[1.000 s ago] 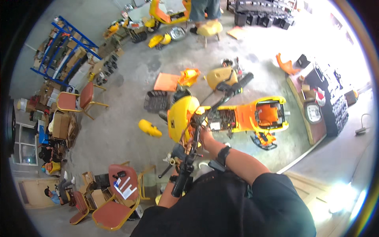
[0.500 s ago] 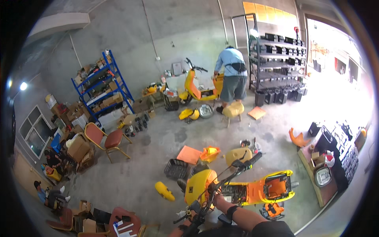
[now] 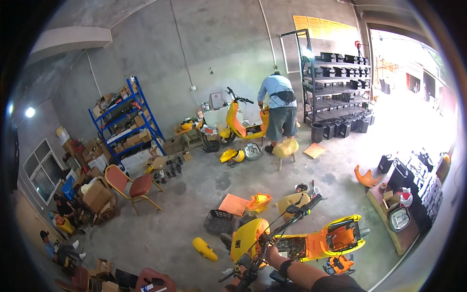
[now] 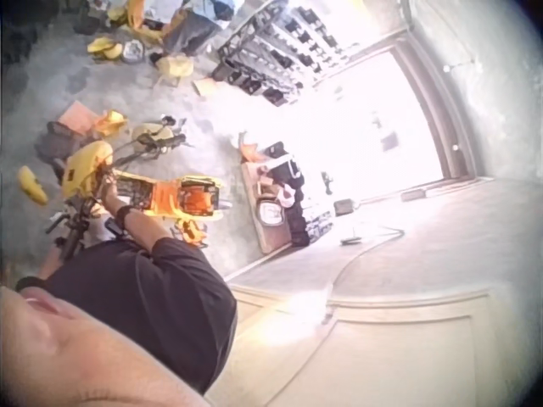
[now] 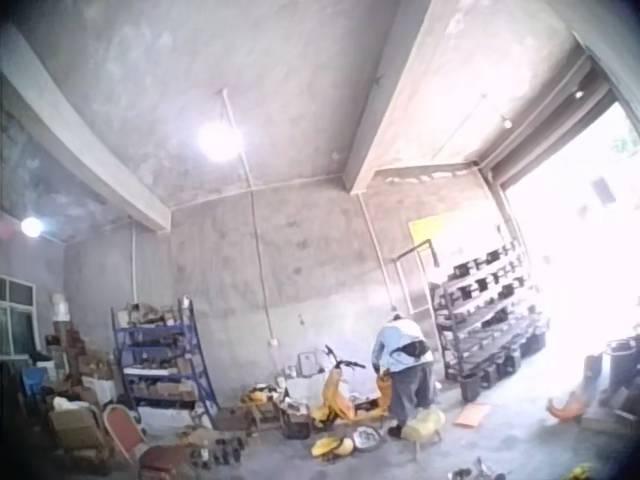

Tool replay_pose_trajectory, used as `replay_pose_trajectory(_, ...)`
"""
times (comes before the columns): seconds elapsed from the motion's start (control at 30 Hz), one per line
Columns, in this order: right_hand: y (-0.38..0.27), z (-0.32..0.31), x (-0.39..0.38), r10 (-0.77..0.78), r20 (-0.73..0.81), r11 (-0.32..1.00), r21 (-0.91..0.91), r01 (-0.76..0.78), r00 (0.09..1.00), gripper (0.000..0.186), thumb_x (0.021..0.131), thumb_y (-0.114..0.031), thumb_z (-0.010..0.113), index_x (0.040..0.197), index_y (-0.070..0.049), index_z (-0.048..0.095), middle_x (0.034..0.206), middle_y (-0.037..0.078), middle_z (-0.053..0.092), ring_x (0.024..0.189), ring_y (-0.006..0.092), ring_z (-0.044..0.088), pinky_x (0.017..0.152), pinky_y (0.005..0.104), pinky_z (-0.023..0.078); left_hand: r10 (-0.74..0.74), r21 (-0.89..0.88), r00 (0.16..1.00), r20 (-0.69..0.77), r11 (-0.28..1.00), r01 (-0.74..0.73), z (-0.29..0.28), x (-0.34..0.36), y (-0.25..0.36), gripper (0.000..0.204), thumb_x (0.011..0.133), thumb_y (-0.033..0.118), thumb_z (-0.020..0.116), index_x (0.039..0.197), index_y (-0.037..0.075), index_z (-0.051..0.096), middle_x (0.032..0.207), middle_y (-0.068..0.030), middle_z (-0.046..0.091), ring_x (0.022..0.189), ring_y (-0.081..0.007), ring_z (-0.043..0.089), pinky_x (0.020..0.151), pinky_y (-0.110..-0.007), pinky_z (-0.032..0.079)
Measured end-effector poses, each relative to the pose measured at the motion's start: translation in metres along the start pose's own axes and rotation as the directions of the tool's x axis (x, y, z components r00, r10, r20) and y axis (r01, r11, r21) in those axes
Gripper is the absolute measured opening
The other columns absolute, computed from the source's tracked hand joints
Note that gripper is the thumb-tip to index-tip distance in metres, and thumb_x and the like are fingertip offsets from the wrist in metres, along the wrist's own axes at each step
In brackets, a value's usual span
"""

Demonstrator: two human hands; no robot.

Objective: Repairing or assembling components on a yellow scooter.

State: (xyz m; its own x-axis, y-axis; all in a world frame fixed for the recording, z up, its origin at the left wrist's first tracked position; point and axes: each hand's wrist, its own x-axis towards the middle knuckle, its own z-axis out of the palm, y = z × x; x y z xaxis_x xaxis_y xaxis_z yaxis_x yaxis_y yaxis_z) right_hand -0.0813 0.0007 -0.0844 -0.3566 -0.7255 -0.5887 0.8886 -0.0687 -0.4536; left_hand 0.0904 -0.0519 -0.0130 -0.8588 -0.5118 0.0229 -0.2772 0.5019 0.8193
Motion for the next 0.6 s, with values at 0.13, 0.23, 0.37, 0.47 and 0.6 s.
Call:
replay_pose_trajectory(0.13,-0.003,0.020,-0.025,-0.026,0.007,0.999,0.039,0.025,1.000,0.039,0.100,-0.036,0.032,0.101,-0.007,0.058,0.075,0.017,0.059,0.063,0.0388,0.061,0.058,0.0651,0.048,-0.001,0.002,1.000,0.002,1.000,0.001,0.001,-0.007,0.000,0.045,0.094,0.028,0.061,0.135,0.012,0.050,0.127,-0.0212,0.037,0.104,-0.0366,0.054,0.085,-0.040,0.049)
replay_pose_trajectory(0.23,-0.002,0.027,-0.032,-0.046,-0.008,0.998,0.038,0.046,0.999,0.036,0.099,-0.036,0.033,0.094,-0.007,0.054,0.072,0.017,0.056,0.063,0.0439,0.058,0.060,0.0732,0.042,0.001,0.003,1.000,0.006,1.000,-0.001,0.001,-0.010,-0.001,0.045,0.094,0.028,0.061,0.134,0.012,0.050,0.124,-0.0205,0.038,0.102,-0.0359,0.055,0.084,-0.040,0.049)
replay_pose_trajectory(0.37,0.000,0.027,-0.038,-0.038,-0.001,0.998,0.046,0.038,0.999,0.032,0.097,-0.029,0.032,0.096,-0.005,0.053,0.074,0.018,0.057,0.065,0.0442,0.060,0.063,0.0706,0.045,0.006,0.008,1.000,0.012,1.000,-0.006,0.001,-0.012,-0.002,0.043,0.094,0.029,0.061,0.133,0.011,0.051,0.120,-0.0196,0.040,0.099,-0.0351,0.055,0.082,-0.039,0.049)
replay_pose_trajectory(0.47,0.001,0.025,-0.040,-0.033,-0.033,0.996,0.087,0.036,0.999,0.032,0.097,-0.028,0.032,0.099,-0.005,0.054,0.077,0.018,0.059,0.067,0.0434,0.061,0.065,0.0648,0.049,0.011,0.011,1.000,0.013,1.000,-0.011,0.000,-0.011,-0.004,0.043,0.095,0.029,0.060,0.132,0.011,0.052,0.118,-0.0189,0.041,0.097,-0.0344,0.055,0.081,-0.039,0.050)
replay_pose_trajectory(0.6,0.000,0.018,-0.032,-0.052,-0.085,0.998,0.032,0.055,0.995,0.037,0.098,-0.029,0.033,0.104,-0.002,0.058,0.087,0.018,0.066,0.074,0.0392,0.067,0.071,0.0553,0.056,0.018,0.017,1.000,0.008,1.000,-0.018,0.002,-0.009,-0.007,0.042,0.095,0.029,0.060,0.131,0.010,0.053,0.114,-0.0179,0.043,0.095,-0.0336,0.056,0.079,-0.039,0.050)
